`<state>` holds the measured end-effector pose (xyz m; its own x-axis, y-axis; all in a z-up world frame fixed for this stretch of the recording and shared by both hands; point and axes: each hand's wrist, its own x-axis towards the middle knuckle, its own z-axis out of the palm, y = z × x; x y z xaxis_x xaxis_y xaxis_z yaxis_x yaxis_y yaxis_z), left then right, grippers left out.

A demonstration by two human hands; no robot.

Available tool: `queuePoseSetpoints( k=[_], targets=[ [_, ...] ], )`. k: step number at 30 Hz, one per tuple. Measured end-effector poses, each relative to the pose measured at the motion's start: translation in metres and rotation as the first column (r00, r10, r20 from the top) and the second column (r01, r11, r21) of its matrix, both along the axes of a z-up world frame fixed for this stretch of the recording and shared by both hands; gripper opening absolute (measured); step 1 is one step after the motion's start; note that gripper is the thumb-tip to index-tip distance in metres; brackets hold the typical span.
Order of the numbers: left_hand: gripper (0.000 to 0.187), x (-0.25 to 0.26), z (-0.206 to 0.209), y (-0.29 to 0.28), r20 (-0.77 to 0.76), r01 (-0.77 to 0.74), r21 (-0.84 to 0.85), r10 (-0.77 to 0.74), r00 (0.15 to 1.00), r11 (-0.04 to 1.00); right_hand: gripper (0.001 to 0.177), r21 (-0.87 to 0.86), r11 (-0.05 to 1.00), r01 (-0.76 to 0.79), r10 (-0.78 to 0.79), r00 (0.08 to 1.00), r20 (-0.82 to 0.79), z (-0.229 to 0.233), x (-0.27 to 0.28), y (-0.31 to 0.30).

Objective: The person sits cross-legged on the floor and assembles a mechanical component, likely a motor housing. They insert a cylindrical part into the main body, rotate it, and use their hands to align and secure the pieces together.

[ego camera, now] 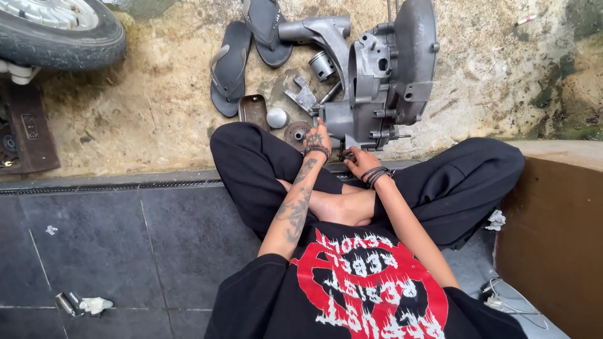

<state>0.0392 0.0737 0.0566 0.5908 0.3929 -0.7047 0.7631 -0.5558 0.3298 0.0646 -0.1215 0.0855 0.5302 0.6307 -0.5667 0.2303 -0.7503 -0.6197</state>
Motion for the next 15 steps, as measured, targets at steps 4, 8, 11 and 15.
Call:
queuePoseSetpoints(
  k=[4,8,11,15],
  targets=[
    [0.076,-0.020,0.039,-0.011,-0.114,-0.386,-0.221,0.369,0.922,0.896,0.028,0.003,1.000,0.012,-0.012,1.000,-0.012,0.003,0.002,0.001],
    [0.055,-0.050,-0.002,-0.033,0.077,0.035,-0.053,-0.031,0.997,0.998,0.026,-0.010,1.000,0.014,-0.014,1.000,-0.016,-0.008,0.001,0.001],
    [0.052,-0.028,0.094,-0.024,0.337,-0.016,-0.076,0.040,0.941,0.997,0.027,0.067,0.995,0.075,-0.073,0.996,-0.043,-0.020,-0.001,-0.003],
    [0.053,-0.024,0.071,-0.046,0.435,-0.105,-0.124,0.149,0.888,0.987,0.038,0.341,0.888,0.308,-0.267,0.950,-0.162,0.056,0.001,0.012]
  ],
)
